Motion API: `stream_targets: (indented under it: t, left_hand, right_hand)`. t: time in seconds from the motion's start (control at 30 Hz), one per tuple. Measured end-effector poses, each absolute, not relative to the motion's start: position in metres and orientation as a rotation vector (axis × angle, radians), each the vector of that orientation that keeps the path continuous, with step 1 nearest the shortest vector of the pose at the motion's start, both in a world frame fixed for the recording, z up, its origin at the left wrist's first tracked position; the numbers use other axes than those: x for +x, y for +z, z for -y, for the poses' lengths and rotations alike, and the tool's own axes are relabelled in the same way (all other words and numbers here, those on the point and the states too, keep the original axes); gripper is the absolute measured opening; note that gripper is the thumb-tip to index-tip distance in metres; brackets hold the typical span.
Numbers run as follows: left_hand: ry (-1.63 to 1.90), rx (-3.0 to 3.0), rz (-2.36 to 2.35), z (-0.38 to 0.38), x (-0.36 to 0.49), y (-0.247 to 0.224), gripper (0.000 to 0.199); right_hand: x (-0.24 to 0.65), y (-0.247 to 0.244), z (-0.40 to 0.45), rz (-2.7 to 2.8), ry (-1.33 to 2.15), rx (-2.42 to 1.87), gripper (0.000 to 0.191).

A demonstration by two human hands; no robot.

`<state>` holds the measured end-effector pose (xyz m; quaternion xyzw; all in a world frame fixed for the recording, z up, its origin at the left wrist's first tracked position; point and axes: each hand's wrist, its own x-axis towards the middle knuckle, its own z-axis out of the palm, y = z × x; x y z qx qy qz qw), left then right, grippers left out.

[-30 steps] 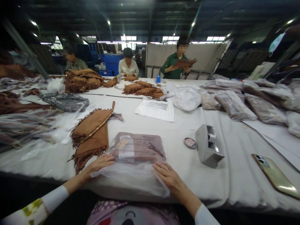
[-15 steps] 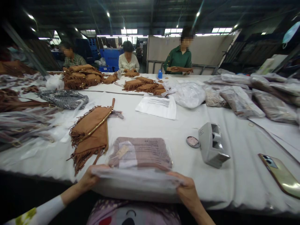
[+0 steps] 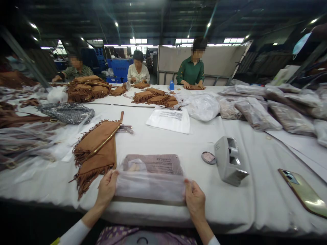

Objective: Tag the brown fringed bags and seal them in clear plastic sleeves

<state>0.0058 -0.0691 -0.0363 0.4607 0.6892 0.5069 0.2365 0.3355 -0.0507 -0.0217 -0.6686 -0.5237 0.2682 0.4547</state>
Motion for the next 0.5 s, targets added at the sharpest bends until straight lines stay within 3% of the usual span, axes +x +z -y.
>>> stream_targets:
  t: [0.13, 0.33, 0.5]
  left_hand:
    - [1.312, 1.396, -2.004, 0.069, -0.005, -0.044, 0.037]
    - [1.114, 1.635, -2.087, 0.069, -0.017, -0.059, 0.029]
    - [1.039, 1.78, -2.118, 0.069, -0.022, -0.065, 0.025]
  right_hand:
    - [0.338, -0.026, 0.05, 1.391, 0.514, -1.692, 0.049]
    - [0.353, -0.047, 0.059, 1.73, -0.004, -1.702, 0.06]
    - [0.36, -0.06, 0.065, 1.8, -0.143, -1.746, 0.057]
